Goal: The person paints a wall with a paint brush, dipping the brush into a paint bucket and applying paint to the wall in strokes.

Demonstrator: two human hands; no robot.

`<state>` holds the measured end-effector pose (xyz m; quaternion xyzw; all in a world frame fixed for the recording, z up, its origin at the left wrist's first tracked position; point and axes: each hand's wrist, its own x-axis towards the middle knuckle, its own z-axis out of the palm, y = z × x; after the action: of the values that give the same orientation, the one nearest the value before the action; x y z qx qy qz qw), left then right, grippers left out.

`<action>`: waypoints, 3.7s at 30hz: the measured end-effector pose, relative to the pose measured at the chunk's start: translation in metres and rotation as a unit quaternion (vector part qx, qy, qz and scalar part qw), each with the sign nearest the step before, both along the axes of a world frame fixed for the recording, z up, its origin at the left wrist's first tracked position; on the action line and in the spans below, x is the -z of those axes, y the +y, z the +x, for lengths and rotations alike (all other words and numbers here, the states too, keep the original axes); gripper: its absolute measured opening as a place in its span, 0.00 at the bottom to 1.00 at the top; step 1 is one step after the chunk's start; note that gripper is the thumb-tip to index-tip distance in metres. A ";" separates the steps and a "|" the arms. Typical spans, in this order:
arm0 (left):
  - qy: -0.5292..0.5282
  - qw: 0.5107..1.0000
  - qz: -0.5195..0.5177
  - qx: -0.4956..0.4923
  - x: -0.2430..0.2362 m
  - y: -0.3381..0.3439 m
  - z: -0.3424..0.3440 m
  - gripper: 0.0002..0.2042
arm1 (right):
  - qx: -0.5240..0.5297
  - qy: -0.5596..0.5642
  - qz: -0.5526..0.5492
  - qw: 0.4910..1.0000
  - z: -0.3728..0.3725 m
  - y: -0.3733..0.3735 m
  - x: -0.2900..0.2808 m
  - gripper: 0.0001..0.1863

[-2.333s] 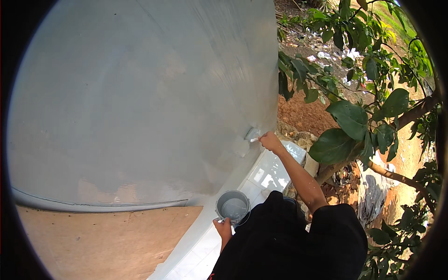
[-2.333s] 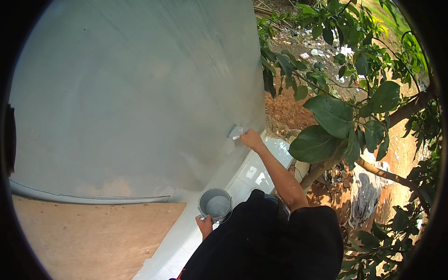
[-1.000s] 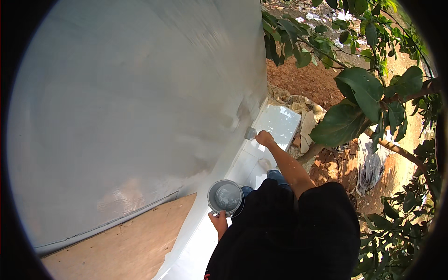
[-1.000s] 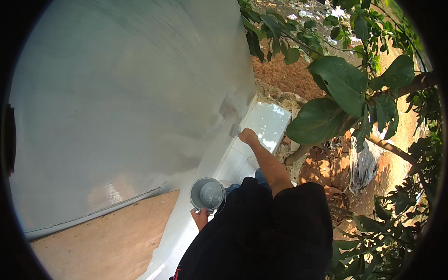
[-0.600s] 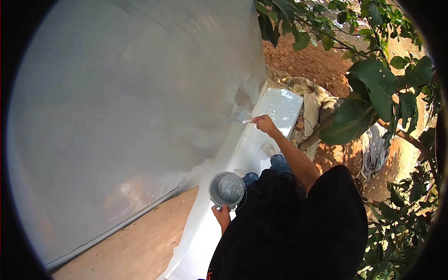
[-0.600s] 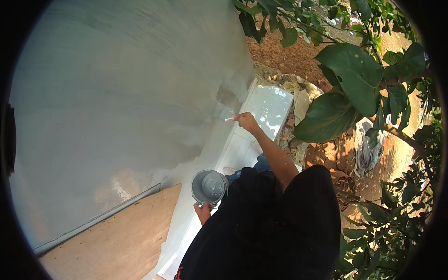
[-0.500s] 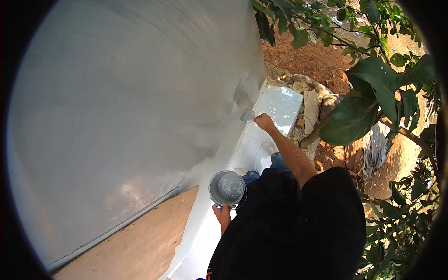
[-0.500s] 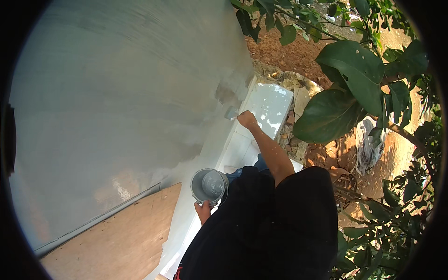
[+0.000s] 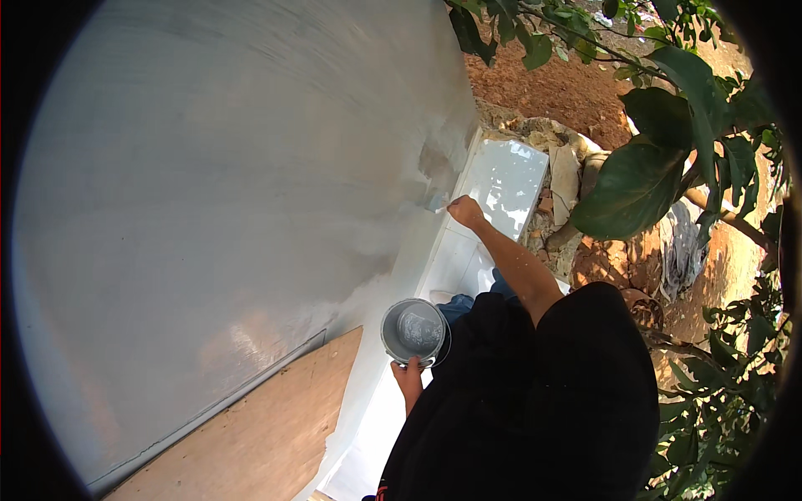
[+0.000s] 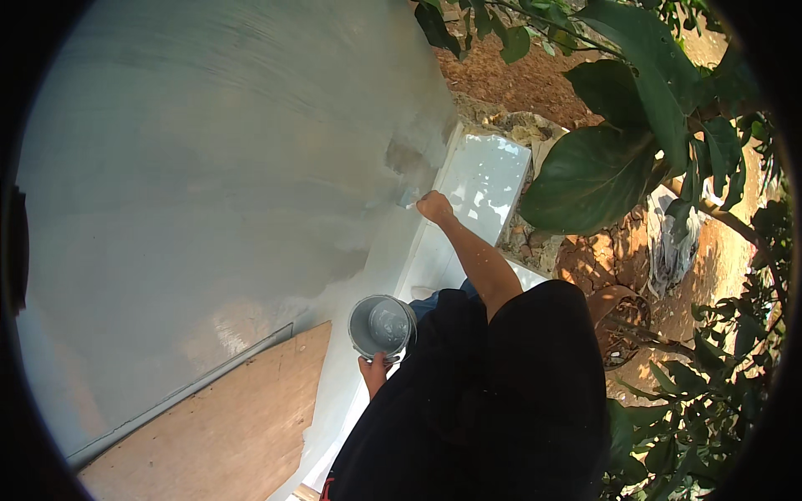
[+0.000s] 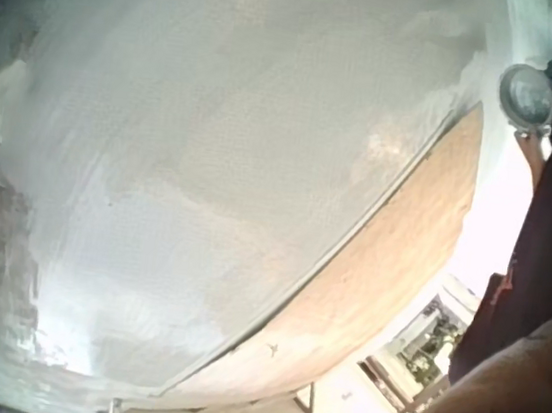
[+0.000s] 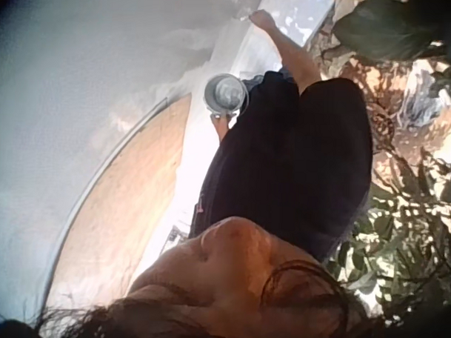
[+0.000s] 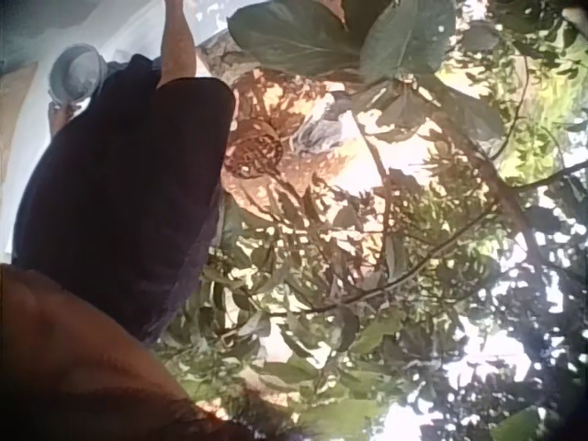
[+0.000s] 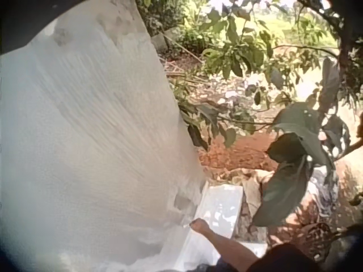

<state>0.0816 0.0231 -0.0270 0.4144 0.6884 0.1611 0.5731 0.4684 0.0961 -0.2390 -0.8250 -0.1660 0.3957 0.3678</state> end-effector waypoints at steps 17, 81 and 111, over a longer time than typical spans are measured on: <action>0.017 1.000 0.004 -0.016 0.014 0.004 -0.007 0.17 | 0.049 0.008 0.019 0.999 -0.049 0.012 -0.067 0.20; 0.036 0.997 -0.036 -0.062 -0.013 0.007 0.003 0.15 | 0.026 0.035 0.013 0.999 -0.093 0.010 -0.032 0.16; -0.020 0.998 0.014 -0.055 -0.016 0.000 0.006 0.14 | 0.009 0.017 0.119 0.993 -0.071 0.005 -0.174 0.18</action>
<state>0.0875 0.0236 -0.0109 0.3808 0.6959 0.2107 0.5712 0.3977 0.1013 -0.0653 -0.7696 -0.1984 0.3841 0.4700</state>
